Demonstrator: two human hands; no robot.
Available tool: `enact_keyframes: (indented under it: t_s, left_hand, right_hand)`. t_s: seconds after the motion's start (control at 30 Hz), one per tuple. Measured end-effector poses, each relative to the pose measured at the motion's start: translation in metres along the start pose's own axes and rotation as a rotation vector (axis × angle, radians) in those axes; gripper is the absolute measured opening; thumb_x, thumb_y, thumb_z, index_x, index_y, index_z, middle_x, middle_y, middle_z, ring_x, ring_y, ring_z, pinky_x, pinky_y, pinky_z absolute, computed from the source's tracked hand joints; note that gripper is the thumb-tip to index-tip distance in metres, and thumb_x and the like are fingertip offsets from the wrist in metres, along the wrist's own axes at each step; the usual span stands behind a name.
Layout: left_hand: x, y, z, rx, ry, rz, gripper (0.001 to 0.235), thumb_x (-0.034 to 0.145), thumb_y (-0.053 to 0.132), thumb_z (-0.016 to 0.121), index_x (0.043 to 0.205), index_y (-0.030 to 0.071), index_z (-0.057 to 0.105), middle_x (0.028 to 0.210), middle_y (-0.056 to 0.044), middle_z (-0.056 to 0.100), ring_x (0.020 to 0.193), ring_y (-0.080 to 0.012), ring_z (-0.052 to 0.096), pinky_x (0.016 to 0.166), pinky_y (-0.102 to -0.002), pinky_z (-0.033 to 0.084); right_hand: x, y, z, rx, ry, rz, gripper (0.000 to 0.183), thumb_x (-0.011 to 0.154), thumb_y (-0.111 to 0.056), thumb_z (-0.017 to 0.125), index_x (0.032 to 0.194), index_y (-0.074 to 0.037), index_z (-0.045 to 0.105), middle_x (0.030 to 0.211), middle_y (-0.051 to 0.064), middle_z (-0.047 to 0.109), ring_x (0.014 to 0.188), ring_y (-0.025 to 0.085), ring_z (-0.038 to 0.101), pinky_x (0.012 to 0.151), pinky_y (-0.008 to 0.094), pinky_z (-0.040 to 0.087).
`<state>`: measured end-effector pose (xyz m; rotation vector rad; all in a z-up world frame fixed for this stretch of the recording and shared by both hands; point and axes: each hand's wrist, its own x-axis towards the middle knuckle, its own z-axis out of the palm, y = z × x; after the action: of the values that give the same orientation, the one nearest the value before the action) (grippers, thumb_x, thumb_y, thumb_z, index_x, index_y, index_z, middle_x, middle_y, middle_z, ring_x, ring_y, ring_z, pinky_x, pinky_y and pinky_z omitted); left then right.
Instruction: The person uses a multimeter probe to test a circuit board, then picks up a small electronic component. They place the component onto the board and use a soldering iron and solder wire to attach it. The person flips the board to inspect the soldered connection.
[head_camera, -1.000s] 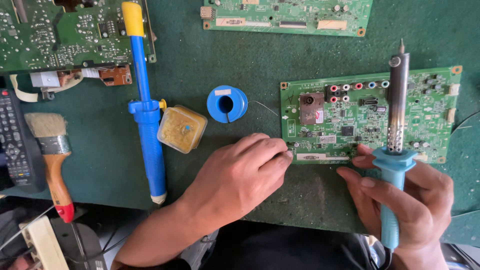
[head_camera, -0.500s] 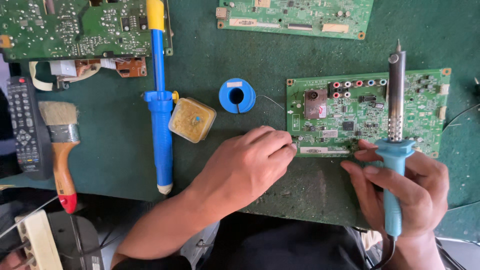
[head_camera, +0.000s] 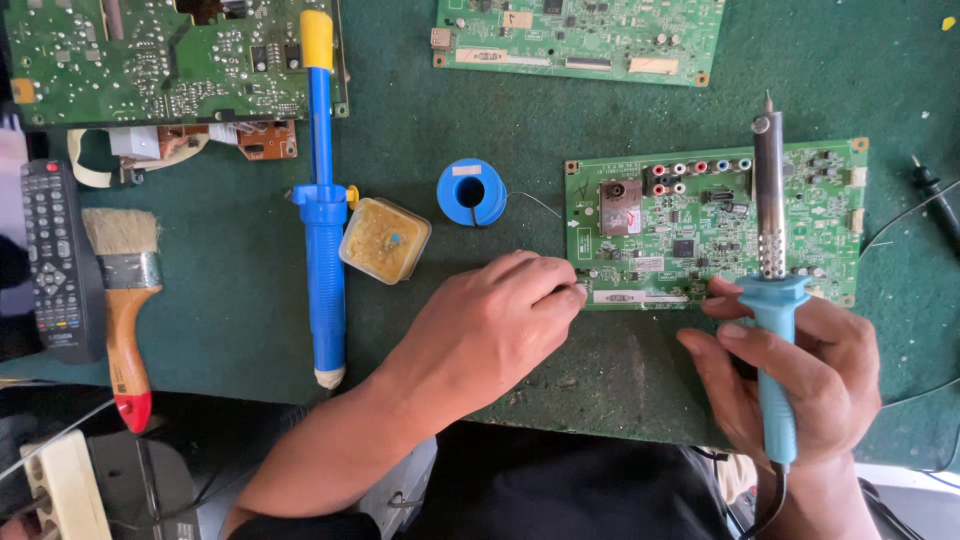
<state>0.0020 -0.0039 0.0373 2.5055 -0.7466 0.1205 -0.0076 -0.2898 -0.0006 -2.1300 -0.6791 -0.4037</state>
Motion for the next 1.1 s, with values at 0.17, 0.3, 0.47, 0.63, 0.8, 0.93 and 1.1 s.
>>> enact_keyframes:
  t_s: [0.17,0.3,0.47,0.63,0.8,0.93,1.1]
  left_hand:
    - [0.0001,0.0013,-0.0007,0.022,0.015,-0.003,0.009,0.101,0.004,0.069,0.095,0.008,0.063,0.099,-0.004,0.060,0.087,-0.0241,0.062,0.068,-0.038,0.055]
    - [-0.0002,0.0005,-0.0005,0.020,0.003,0.010,0.006,0.102,0.005,0.068,0.098,0.008,0.065,0.101,-0.005,0.062,0.090,-0.0249,0.063,0.072,-0.038,0.055]
    - [0.0000,0.0005,-0.0011,0.045,0.007,0.019,0.009,0.100,0.005,0.071,0.097,0.009,0.064,0.101,-0.004,0.063,0.090,-0.0236,0.063,0.071,-0.037,0.055]
    - [0.0004,0.0007,-0.0019,0.035,0.001,0.017,0.008,0.098,0.005,0.071,0.097,0.009,0.064,0.103,-0.004,0.064,0.091,-0.0236,0.063,0.071,-0.037,0.055]
    - [-0.0003,0.0008,-0.0013,0.069,0.001,0.012,0.008,0.096,0.006,0.071,0.097,0.010,0.064,0.104,-0.003,0.064,0.093,-0.0229,0.065,0.073,-0.036,0.056]
    - [-0.0009,0.0013,-0.0013,0.036,-0.004,0.002,0.008,0.096,0.005,0.071,0.098,0.009,0.064,0.106,-0.005,0.064,0.094,-0.0244,0.065,0.072,-0.038,0.057]
    - [-0.0009,0.0016,-0.0012,0.055,-0.003,-0.002,0.010,0.094,0.003,0.070,0.096,0.009,0.062,0.104,-0.004,0.062,0.089,-0.0236,0.063,0.067,-0.037,0.055]
  right_hand:
    - [0.0062,-0.0029,0.0014,0.021,-0.010,0.019,0.031,0.096,-0.001,0.087,0.112,-0.002,0.061,0.110,0.033,0.070,0.106,0.044,0.082,0.091,0.047,0.068]
    - [0.0021,-0.0008,0.0003,0.008,-0.016,-0.002,0.034,0.097,0.000,0.088,0.115,-0.003,0.060,0.115,0.032,0.067,0.108,0.044,0.082,0.093,0.047,0.068]
    - [-0.0013,0.0000,0.0010,-0.012,0.004,-0.007,0.037,0.096,0.003,0.092,0.117,-0.003,0.062,0.121,0.030,0.057,0.108,0.039,0.081,0.099,0.047,0.070]
    - [0.0012,0.0005,-0.0001,-0.009,-0.016,0.008,0.034,0.095,0.001,0.091,0.114,-0.003,0.063,0.117,0.031,0.064,0.108,0.043,0.082,0.094,0.047,0.068]
    - [0.0015,0.0001,-0.0006,-0.009,-0.027,0.010,0.033,0.096,0.000,0.090,0.113,-0.004,0.063,0.116,0.031,0.066,0.108,0.043,0.082,0.093,0.046,0.067]
    - [-0.0003,-0.0006,-0.0008,-0.025,-0.018,0.014,0.034,0.096,0.000,0.091,0.115,-0.005,0.063,0.118,0.030,0.066,0.109,0.042,0.082,0.093,0.045,0.066]
    - [-0.0007,0.0001,0.0009,-0.007,-0.015,0.015,0.032,0.095,0.000,0.090,0.111,-0.003,0.062,0.112,0.032,0.069,0.107,0.043,0.082,0.092,0.047,0.067]
